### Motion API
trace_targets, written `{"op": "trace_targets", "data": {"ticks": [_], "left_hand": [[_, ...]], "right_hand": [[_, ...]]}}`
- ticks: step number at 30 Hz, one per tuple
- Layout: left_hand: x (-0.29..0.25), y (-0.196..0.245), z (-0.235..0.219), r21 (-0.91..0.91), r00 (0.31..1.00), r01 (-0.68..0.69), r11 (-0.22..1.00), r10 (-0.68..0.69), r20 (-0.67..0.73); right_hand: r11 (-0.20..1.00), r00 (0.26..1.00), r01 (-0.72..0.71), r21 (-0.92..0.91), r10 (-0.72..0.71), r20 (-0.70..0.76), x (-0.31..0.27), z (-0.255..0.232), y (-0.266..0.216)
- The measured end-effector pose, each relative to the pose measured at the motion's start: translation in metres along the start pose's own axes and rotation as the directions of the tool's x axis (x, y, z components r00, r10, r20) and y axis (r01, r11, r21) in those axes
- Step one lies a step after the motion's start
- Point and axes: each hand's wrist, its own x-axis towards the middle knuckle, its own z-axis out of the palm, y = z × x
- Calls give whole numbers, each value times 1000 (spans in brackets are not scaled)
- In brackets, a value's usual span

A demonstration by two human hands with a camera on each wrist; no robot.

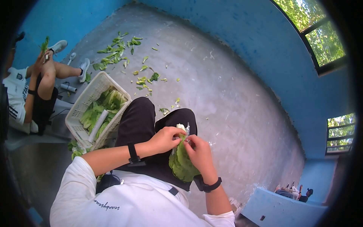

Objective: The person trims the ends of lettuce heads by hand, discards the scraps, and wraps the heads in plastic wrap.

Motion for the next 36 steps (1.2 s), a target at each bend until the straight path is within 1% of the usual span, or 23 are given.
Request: {"op": "trace_targets", "data": {"ticks": [1,2,4,5,8,9,11,12,15,16,18,22,24,25,27,30,33,36], "left_hand": [[0,2,-2,7,999,22,1000,-22,29],[0,3,-4,15,997,43,999,-44,58],[-3,3,-7,-168,989,136,976,-125,76],[-4,2,-9,-258,983,180,949,-162,91],[-4,-7,-16,-356,953,300,885,-260,157],[-4,-5,-21,-345,950,308,887,-269,157],[-4,-18,-22,-238,974,218,947,-194,121],[-3,-16,-25,-182,982,171,968,-154,105],[-1,-8,-32,-126,962,238,963,-216,166],[0,-8,-33,-119,961,236,964,-213,178],[2,-9,-35,-103,957,231,967,-207,203],[1,2,-42,-114,942,273,955,-241,233],[2,7,-45,-123,937,278,953,-241,254],[2,7,-45,-118,940,274,954,-241,241],[3,7,-45,-105,947,265,958,-238,215],[4,11,-47,-70,969,180,981,-165,183],[3,12,-49,-67,971,148,987,-132,200],[0,18,-53,-110,942,231,967,-194,274]], "right_hand": [[999,998,-27,45,24,50,-2,3,-3],[997,998,-31,76,27,53,-2,6,-2],[990,998,-41,137,33,63,-2,13,5],[989,997,-49,138,40,72,-2,15,10],[987,993,-78,143,65,95,-2,18,18],[986,992,-86,146,72,100,-1,18,18],[987,991,-88,136,74,108,2,19,18],[989,992,-81,122,67,110,3,20,17],[994,988,-90,67,80,133,6,23,11],[994,986,-96,47,89,142,7,25,10],[998,991,-60,22,57,123,7,29,13],[1000,996,18,-5,-18,85,8,34,15],[996,994,80,-27,-78,72,7,34,18],[993,992,110,-38,-108,66,7,33,20],[993,989,117,-33,-114,89,6,32,24],[992,989,119,-39,-115,99,5,28,18],[993,990,107,-39,-103,92,5,28,17],[994,992,107,-31,-104,75,4,30,21]]}}
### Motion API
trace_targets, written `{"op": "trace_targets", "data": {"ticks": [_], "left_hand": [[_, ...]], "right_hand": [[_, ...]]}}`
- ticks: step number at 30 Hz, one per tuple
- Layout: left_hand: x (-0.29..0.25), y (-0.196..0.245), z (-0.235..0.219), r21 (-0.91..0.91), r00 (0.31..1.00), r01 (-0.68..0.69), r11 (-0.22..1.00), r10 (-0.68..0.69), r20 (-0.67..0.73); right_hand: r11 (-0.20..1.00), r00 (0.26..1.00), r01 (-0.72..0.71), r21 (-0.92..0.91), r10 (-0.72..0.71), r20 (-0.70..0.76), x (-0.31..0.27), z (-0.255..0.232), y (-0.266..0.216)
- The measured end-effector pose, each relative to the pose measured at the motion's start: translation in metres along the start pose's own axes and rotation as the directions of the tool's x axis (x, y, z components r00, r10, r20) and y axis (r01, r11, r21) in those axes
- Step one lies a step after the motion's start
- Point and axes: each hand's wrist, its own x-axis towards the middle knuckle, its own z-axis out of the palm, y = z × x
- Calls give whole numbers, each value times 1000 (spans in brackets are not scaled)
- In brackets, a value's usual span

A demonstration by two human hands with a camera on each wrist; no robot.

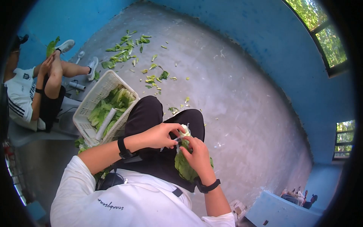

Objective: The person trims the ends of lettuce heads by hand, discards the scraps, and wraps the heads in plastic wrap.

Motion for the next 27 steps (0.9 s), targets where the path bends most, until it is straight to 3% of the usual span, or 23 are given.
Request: {"op": "trace_targets", "data": {"ticks": [3,6,9,12,15,18,21,24,27], "left_hand": [[-9,11,-8,128,996,35,991,-45,79],[-14,9,-10,170,994,25,985,-42,98],[-22,18,-13,347,997,-18,938,-9,77],[-28,17,-13,487,984,-169,857,177,29],[-35,28,-16,539,969,-223,813,243,34],[-35,32,-17,545,959,-254,799,281,35],[-33,47,-19,465,948,-292,836,316,28],[-20,47,-19,275,937,-335,901,350,-7],[-10,48,-17,235,945,-316,919,328,-10]], "right_hand": [[1000,1000,5,3,-5,-5,-1,4,0],[1000,1000,3,-5,-3,9,1,4,-1],[1000,1000,6,-11,-6,9,2,3,-3],[1000,1000,14,-6,-14,1,1,2,-4],[1000,1000,24,-14,-24,3,1,2,-4],[999,1000,30,-27,-29,6,1,3,-4],[997,998,55,-53,-55,9,1,0,-6],[994,996,83,-70,-83,13,0,1,-4],[988,994,112,-110,-111,13,-2,3,-3]]}}
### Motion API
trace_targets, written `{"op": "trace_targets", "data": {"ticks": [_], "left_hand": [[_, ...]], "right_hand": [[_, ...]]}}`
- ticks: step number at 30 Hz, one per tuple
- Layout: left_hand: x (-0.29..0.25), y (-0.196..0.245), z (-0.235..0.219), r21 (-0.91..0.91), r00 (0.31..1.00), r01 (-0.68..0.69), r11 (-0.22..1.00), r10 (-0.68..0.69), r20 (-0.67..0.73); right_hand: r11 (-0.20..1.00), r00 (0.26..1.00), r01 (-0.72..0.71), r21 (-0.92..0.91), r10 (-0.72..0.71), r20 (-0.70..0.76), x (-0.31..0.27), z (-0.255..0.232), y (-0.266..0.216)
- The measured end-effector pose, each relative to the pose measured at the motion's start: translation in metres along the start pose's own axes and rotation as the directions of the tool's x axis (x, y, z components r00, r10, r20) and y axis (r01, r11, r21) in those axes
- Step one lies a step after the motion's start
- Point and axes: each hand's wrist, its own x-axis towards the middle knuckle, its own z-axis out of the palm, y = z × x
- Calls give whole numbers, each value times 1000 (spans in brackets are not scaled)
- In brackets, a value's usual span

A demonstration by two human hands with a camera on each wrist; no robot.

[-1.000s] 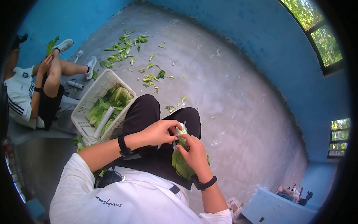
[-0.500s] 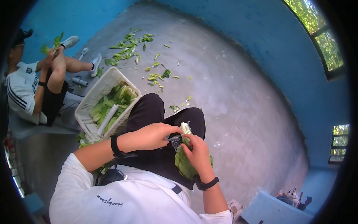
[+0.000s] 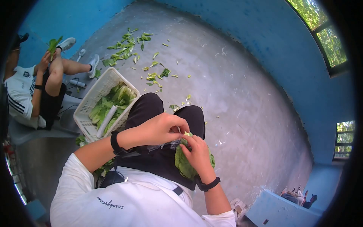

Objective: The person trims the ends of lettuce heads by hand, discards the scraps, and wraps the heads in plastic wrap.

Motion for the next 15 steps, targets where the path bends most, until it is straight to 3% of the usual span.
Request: {"op": "trace_targets", "data": {"ticks": [7,10,12,15], "left_hand": [[31,-20,26,-30,992,-123,992,124,39],[38,-19,34,17,986,-140,990,137,98],[44,-17,38,91,979,-163,982,150,137],[54,-20,38,98,981,-80,992,61,183]], "right_hand": [[999,999,0,40,-1,37,-4,0,2],[976,996,-68,207,56,68,-3,4,4],[989,996,-38,144,26,84,-4,4,5],[995,997,50,82,-55,54,-3,-1,-2]]}}
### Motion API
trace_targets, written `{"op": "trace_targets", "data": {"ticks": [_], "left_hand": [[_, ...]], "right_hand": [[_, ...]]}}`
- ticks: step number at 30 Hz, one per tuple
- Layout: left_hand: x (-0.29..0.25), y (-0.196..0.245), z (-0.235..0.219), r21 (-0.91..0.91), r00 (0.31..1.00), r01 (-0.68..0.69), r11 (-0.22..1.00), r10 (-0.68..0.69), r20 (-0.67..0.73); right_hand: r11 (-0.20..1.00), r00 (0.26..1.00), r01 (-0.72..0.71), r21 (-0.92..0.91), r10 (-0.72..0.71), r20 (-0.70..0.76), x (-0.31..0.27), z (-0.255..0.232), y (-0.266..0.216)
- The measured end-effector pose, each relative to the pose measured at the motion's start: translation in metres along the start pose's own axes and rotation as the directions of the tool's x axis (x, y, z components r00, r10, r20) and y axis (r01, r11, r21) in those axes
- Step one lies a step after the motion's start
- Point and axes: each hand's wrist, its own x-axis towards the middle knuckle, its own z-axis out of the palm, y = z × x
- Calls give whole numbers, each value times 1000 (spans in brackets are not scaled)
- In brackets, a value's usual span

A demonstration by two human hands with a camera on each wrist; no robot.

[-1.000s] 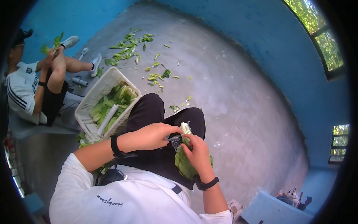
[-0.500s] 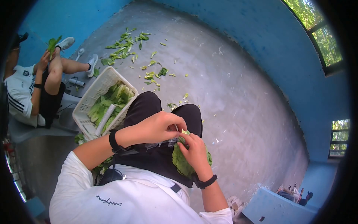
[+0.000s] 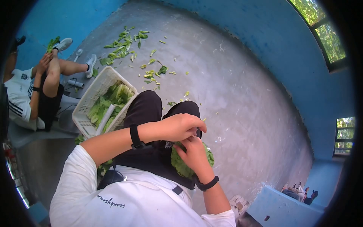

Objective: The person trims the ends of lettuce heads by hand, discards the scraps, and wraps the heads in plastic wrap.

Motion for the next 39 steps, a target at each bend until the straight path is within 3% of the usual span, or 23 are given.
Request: {"op": "trace_targets", "data": {"ticks": [3,6,9,12,15,18,21,24,27,30,32,33,38,39], "left_hand": [[6,-9,1,-13,998,38,999,-37,49],[4,-5,2,222,984,-106,969,70,166],[3,-4,-1,237,972,-191,953,149,182],[5,4,-10,223,978,4,975,-50,201],[7,-15,-6,172,995,-96,980,90,43],[10,-13,-5,185,996,83,979,-85,3],[11,-19,-3,198,993,112,974,-101,-62],[8,-24,0,283,990,86,955,-51,-129],[-3,-26,1,271,895,-68,960,178,-409],[-27,-15,-21,121,849,106,987,-26,-528],[-51,-25,-19,-80,838,209,975,-221,-499],[-65,-31,-14,-177,823,262,949,-315,-472],[-108,-38,29,-244,857,447,860,-490,-158],[-107,-39,33,-276,868,434,858,-481,-128]], "right_hand": [[996,998,67,-50,-68,-4,0,-3,-5],[992,995,103,-74,-102,10,-2,-1,-8],[985,990,139,-98,-139,7,-3,-2,-11],[984,994,104,-144,-98,52,-8,-4,-14],[984,994,84,-159,-71,81,-14,-4,-16],[984,993,94,-154,-81,85,-16,-6,-19],[983,992,99,-156,-84,95,-18,-6,-19],[983,991,106,-152,-93,96,-18,-8,-20],[984,992,108,-138,-98,79,-19,-7,-19],[990,995,90,-109,-85,52,-20,-9,-17],[995,998,68,-77,-66,22,-21,-10,-15],[997,998,56,-56,-56,0,-22,-10,-14],[995,987,-65,76,75,-142,-19,-3,-8],[989,981,-100,108,116,-153,-17,-1,-7]]}}
